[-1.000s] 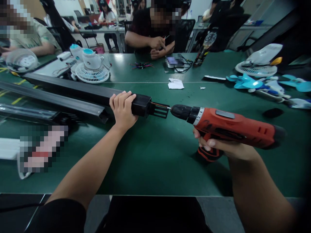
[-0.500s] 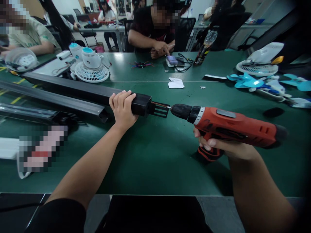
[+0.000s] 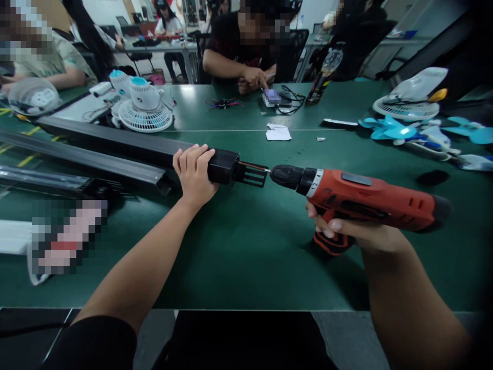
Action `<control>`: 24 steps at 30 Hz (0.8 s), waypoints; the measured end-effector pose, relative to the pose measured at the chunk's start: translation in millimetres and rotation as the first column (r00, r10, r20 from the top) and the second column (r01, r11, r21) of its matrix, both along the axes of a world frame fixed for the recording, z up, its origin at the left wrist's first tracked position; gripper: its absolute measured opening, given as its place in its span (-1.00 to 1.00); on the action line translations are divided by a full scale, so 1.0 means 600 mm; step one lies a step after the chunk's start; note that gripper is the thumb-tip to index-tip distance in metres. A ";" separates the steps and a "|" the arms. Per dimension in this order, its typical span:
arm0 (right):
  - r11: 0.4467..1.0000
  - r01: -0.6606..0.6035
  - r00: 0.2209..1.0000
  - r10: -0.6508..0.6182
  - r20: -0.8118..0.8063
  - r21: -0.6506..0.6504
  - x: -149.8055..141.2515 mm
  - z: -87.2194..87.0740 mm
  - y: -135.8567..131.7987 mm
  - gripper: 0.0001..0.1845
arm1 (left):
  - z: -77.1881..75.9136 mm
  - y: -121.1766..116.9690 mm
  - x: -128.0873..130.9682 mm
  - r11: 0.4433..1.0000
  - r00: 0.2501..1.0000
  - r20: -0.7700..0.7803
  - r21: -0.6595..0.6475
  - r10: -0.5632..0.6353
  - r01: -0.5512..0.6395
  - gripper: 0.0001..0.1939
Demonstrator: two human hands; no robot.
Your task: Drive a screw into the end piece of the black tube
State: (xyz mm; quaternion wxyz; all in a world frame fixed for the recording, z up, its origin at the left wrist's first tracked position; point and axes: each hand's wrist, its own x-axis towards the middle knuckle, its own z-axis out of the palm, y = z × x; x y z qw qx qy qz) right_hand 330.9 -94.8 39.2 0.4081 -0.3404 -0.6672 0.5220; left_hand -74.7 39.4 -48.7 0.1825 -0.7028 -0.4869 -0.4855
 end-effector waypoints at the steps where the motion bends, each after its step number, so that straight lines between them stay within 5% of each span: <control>1: 1.000 0.005 1.000 -0.005 -0.001 0.000 0.000 0.000 0.000 -0.64 | 0.000 0.000 0.000 1.000 1.000 -0.002 0.007 -0.003 0.003 -0.44; 24: 1.000 0.022 0.999 -0.022 0.048 -0.017 -0.004 0.010 -0.004 -0.65 | 0.002 -0.001 0.003 0.999 1.000 -0.004 0.054 -0.004 0.004 -0.46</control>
